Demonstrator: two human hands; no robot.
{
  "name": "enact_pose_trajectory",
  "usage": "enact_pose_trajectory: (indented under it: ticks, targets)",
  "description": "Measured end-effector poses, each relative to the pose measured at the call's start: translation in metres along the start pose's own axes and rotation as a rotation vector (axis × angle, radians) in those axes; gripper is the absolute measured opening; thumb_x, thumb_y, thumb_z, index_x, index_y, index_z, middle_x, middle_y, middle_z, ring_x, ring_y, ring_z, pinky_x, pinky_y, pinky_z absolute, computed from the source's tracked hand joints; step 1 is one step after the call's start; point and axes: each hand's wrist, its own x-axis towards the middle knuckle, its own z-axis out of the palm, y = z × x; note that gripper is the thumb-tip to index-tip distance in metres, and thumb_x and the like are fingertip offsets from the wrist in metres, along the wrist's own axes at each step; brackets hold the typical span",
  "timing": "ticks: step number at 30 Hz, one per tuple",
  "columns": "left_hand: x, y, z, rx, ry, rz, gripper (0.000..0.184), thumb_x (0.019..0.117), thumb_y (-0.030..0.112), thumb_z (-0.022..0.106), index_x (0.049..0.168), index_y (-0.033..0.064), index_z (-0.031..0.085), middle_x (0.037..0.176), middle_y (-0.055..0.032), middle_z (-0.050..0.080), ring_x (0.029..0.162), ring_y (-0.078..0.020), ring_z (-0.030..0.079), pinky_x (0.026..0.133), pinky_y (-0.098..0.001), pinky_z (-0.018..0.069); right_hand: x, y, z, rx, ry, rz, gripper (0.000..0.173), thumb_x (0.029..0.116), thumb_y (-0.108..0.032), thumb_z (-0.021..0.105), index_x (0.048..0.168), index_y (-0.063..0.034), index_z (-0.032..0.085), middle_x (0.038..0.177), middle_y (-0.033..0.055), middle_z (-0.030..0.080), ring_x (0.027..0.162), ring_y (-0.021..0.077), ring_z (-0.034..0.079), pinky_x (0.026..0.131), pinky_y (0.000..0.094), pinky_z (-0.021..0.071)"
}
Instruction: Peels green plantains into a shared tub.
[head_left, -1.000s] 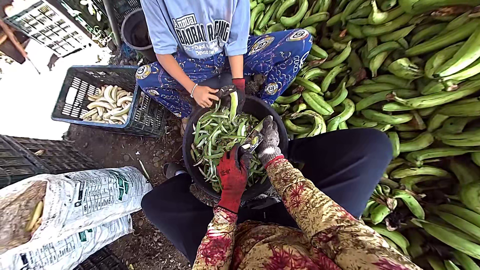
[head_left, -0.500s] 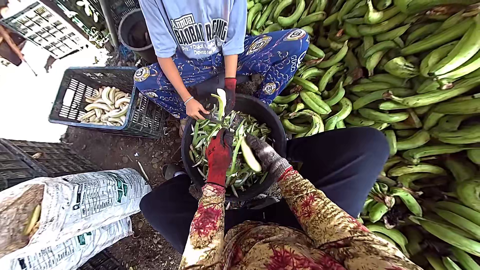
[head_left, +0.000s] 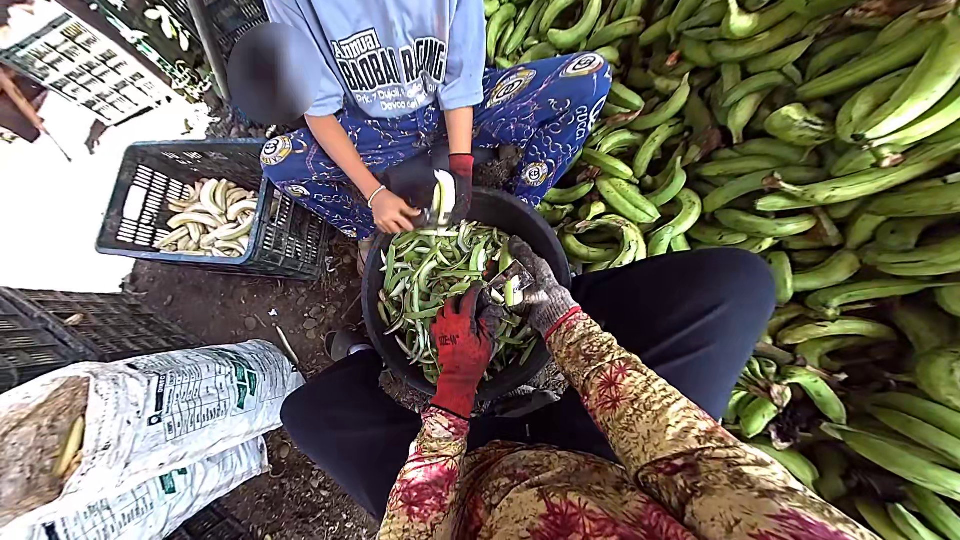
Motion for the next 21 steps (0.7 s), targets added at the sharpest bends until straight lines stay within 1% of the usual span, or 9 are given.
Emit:
enact_pose_trajectory:
  ticks: [5,6,7,9,11,14,16,18,21]
  targets:
    - [0.027,-0.006,0.001,-0.07,-0.097,-0.131,0.043,0.1065,0.033,0.044,0.143,0.0183,0.061,0.121,-0.0209,0.067,0.108,-0.0394,0.066,0.09,-0.059,0.0515,-0.013,0.01,-0.008,-0.785,-0.12,-0.374,0.044,0.1108,-0.035,0.037,0.149,-0.0142,0.047,0.133,0.0121,0.062,0.115,0.0204,0.062,0.098,0.0456,0.052]
    - [0.034,-0.009,0.001,-0.079,-0.114,-0.166,0.042,0.1074,0.032,0.044,0.144,0.0177,0.059,0.123,-0.0214,0.067,0.111,-0.0395,0.065,0.093,-0.0586,0.0511,-0.016,0.008,-0.004,-0.839,-0.154,-0.391,0.045,0.1113,-0.032,0.036,0.15,-0.013,0.046,0.135,0.0117,0.061,0.118,0.0189,0.062,0.101,0.0429,0.0512]
    - [0.041,-0.011,0.0,-0.086,-0.126,-0.201,0.042,0.1087,0.032,0.043,0.146,0.0173,0.057,0.126,-0.0219,0.066,0.115,-0.0401,0.064,0.097,-0.0591,0.0498,-0.02,0.007,-0.003,-0.843,-0.183,-0.363,0.046,0.1116,-0.033,0.034,0.152,-0.0126,0.045,0.135,0.0116,0.062,0.117,0.0181,0.063,0.101,0.0414,0.0523]
    - [0.053,-0.015,-0.001,-0.097,-0.115,-0.254,0.043,0.1102,0.034,0.04,0.147,0.0176,0.056,0.13,-0.0224,0.065,0.118,-0.0417,0.062,0.099,-0.0624,0.0475,-0.021,0.013,-0.009,-0.768,-0.226,-0.263,0.047,0.1108,-0.04,0.035,0.143,-0.0107,0.052,0.114,0.0128,0.067,0.093,0.0199,0.069,0.081,0.0411,0.0599]
    - [0.059,-0.019,-0.003,-0.113,-0.081,-0.27,0.044,0.1105,0.035,0.039,0.148,0.0178,0.054,0.132,-0.0222,0.064,0.119,-0.042,0.062,0.098,-0.0642,0.0474,-0.019,0.014,-0.016,-0.72,-0.294,-0.187,0.045,0.1103,-0.037,0.038,0.144,-0.0109,0.053,0.113,0.0125,0.068,0.092,0.02,0.069,0.081,0.0398,0.0601]
    - [0.056,-0.017,-0.006,-0.138,-0.058,-0.173,0.045,0.1101,0.036,0.039,0.147,0.0156,0.055,0.13,-0.0187,0.065,0.117,-0.0365,0.064,0.098,-0.0597,0.0501,-0.009,0.012,-0.018,-0.355,-0.249,-0.039,0.044,0.111,-0.04,0.032,0.138,-0.0108,0.051,0.094,0.0116,0.07,0.073,0.0204,0.069,0.061,0.0334,0.0589]
    - [0.044,-0.013,-0.006,-0.153,-0.084,-0.083,0.044,0.1082,0.038,0.042,0.142,0.0158,0.059,0.122,-0.0151,0.069,0.108,-0.0321,0.067,0.092,-0.0559,0.0537,-0.002,0.006,-0.017,-0.136,-0.166,0.025,0.046,0.1093,-0.051,0.031,0.125,-0.014,0.054,0.082,0.0084,0.069,0.06,0.0162,0.065,0.05,0.0278,0.0541]
    - [0.026,-0.009,-0.007,-0.155,-0.117,0.018,0.043,0.1056,0.039,0.046,0.136,0.016,0.065,0.117,-0.0132,0.071,0.104,-0.0304,0.069,0.088,-0.0547,0.0555,0.004,0.001,-0.022,-0.002,-0.146,0.02,0.048,0.1067,-0.057,0.032,0.114,-0.0169,0.058,0.079,0.0016,0.064,0.061,0.0114,0.061,0.053,0.0274,0.0532]
    - [0.005,-0.006,-0.01,-0.097,-0.137,0.165,0.049,0.1033,0.048,0.043,0.133,0.0189,0.068,0.114,-0.0123,0.071,0.102,-0.0321,0.069,0.085,-0.0559,0.0538,0.008,-0.007,-0.023,0.163,-0.198,0.066,0.046,0.1051,-0.055,0.035,0.115,-0.0166,0.059,0.084,-0.0002,0.065,0.065,0.0081,0.062,0.055,0.0239,0.0539]
